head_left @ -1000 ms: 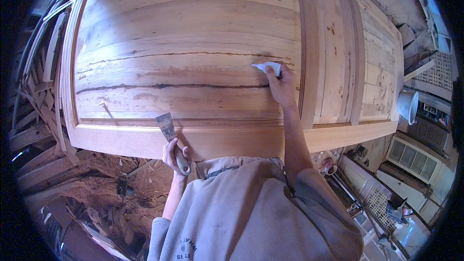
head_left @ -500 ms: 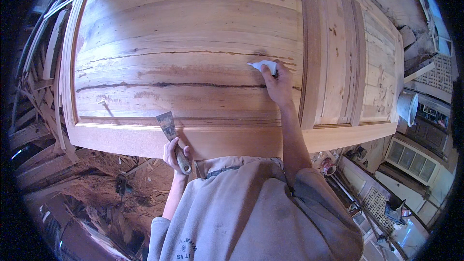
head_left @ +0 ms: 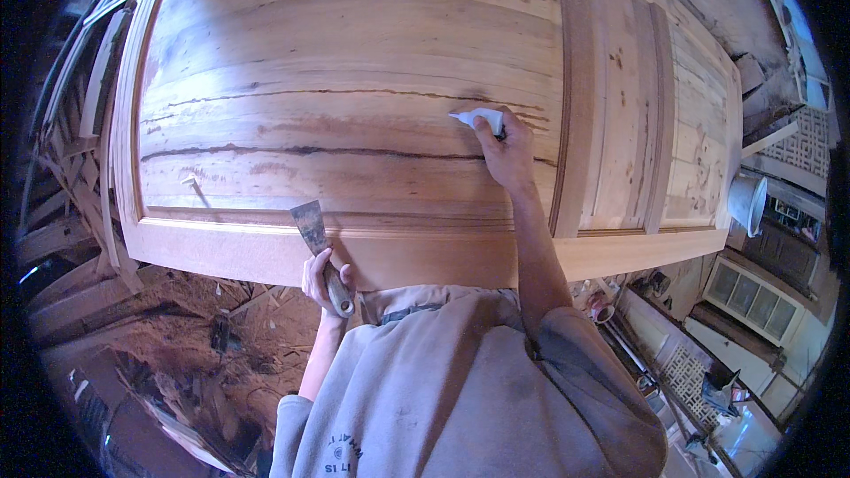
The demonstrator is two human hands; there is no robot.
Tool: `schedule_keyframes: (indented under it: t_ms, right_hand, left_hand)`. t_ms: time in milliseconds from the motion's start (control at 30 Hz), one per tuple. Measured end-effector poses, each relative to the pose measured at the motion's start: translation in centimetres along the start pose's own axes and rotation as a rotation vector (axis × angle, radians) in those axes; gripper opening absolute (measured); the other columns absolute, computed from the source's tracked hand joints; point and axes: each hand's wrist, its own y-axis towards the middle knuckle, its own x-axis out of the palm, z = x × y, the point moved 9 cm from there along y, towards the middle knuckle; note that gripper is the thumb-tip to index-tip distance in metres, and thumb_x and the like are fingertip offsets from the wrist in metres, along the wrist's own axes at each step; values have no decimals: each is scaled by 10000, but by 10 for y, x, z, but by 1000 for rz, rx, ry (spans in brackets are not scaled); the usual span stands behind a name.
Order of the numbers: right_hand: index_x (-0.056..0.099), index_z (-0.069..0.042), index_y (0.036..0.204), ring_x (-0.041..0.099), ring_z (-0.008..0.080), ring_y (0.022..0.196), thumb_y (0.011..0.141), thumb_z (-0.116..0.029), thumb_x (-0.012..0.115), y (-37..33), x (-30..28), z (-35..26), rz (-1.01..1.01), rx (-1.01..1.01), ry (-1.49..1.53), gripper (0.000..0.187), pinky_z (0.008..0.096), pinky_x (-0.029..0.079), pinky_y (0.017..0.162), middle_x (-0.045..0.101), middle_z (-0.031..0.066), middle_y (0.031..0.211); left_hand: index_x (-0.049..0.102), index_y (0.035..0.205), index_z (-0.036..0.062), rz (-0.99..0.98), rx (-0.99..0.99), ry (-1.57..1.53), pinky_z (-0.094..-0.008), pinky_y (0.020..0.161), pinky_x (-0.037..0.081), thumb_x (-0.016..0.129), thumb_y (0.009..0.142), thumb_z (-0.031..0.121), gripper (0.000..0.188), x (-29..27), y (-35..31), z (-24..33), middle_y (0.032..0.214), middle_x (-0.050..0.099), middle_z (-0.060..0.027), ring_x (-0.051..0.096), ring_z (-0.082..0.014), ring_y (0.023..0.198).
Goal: The person applies wood filler from a tube into cracks on a large wooden panel and then uses a putty knife to spread and smooth the filler across the surface.
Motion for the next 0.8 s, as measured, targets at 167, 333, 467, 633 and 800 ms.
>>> schedule_keyframes:
  t_ms: [167, 333, 467, 633, 800]
  right_hand:
    - [680, -17, 955, 533, 107, 577, 910, -251, 692, 1, 9, -8, -29, -8, 10, 238, 294, 436, 535, 608, 33, 676]
    - [641, -48, 984, 477, 62, 525, 951, -229, 643, -1, 6, 32, 25, 197, 321, 184, 246, 395, 481, 546, -20, 656]
    - [611, -74, 977, 397, 38, 501, 974, -223, 609, -10, -37, 60, 158, 431, 613, 149, 215, 333, 440, 483, -55, 647]
    - [606, -73, 944, 391, 38, 505, 982, -223, 594, -11, -100, 91, 300, 395, 697, 156, 209, 319, 429, 475, -59, 647]
    - [636, -9, 1000, 491, 55, 593, 971, -201, 603, 4, -124, 113, 300, 346, 417, 197, 225, 389, 494, 577, -9, 723]
  left_hand:
    - [612, 1118, 6, -10, -34, -10, -381, 644, 502, 687, 905, 378, 436, -1, -3, -5, 900, 656, -163, 636, -315, 733]
    - [611, 1117, 6, -3, -31, -21, -379, 640, 502, 689, 904, 375, 433, 0, -1, -4, 899, 656, -162, 633, -311, 726]
    - [612, 1106, 4, 4, -43, -21, -379, 620, 489, 683, 908, 373, 424, -1, -1, -5, 883, 650, -157, 618, -306, 700]
    - [615, 1094, 5, -20, -8, 13, -386, 614, 480, 669, 915, 371, 412, 2, 3, 2, 871, 644, -157, 606, -309, 687]
    - [612, 1093, -13, -30, -39, 13, -388, 651, 492, 668, 916, 371, 426, 3, -3, -5, 901, 654, -171, 617, -314, 728]
